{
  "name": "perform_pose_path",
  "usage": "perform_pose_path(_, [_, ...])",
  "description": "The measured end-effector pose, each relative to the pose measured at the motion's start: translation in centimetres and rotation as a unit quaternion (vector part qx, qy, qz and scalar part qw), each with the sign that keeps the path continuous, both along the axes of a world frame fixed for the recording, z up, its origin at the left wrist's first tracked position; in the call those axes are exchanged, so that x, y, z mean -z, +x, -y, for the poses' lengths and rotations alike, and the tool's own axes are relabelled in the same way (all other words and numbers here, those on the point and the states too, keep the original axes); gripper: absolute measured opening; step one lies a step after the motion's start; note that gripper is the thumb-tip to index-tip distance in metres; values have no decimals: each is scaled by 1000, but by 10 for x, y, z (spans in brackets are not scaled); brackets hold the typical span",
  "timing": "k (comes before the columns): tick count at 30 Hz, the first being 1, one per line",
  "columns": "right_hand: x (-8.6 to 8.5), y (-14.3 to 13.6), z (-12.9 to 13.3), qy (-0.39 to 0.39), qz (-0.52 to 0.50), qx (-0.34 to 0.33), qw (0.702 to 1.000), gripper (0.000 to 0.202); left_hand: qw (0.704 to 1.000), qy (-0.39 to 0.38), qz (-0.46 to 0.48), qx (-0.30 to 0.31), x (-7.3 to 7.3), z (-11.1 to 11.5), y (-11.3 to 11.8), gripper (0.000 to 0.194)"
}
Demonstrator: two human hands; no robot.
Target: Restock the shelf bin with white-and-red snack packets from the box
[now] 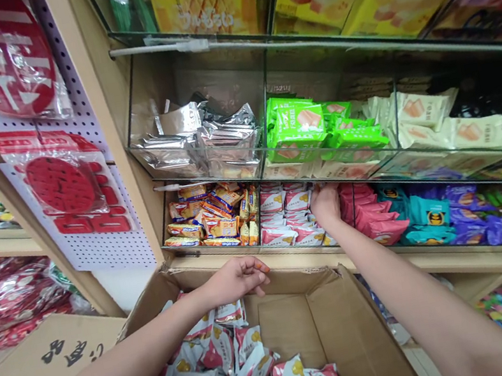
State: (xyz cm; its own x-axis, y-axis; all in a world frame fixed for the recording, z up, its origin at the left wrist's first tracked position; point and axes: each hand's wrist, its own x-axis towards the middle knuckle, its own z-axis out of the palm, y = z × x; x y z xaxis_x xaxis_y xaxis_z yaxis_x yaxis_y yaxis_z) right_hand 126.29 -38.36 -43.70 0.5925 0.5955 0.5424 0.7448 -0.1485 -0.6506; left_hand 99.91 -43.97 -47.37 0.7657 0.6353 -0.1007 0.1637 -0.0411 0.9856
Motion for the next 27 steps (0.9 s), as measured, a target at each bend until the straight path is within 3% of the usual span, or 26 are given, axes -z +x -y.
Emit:
perform_pose_path(4, [-5,-4,12,-46,44,50,997,38,1000,28,-2,13,5,-2,-2,36])
perform_pose_path(9, [-11,-9,43,-100,125,56,986,33,998,59,-9,23,7,-3,-4,32])
perform_pose_path(15, [-15,-12,73,-193,321,50,926,32,997,70,-12,28,7,-2,-4,29])
perform_pose_path(20, [-24,-11,75,-237,371,76,895,26,997,72,-18,22,7,0,-3,26])
perform_pose_path(27, [-32,-9,62,-277,447,53,849,27,997,77,-26,18,8,2,-2,20])
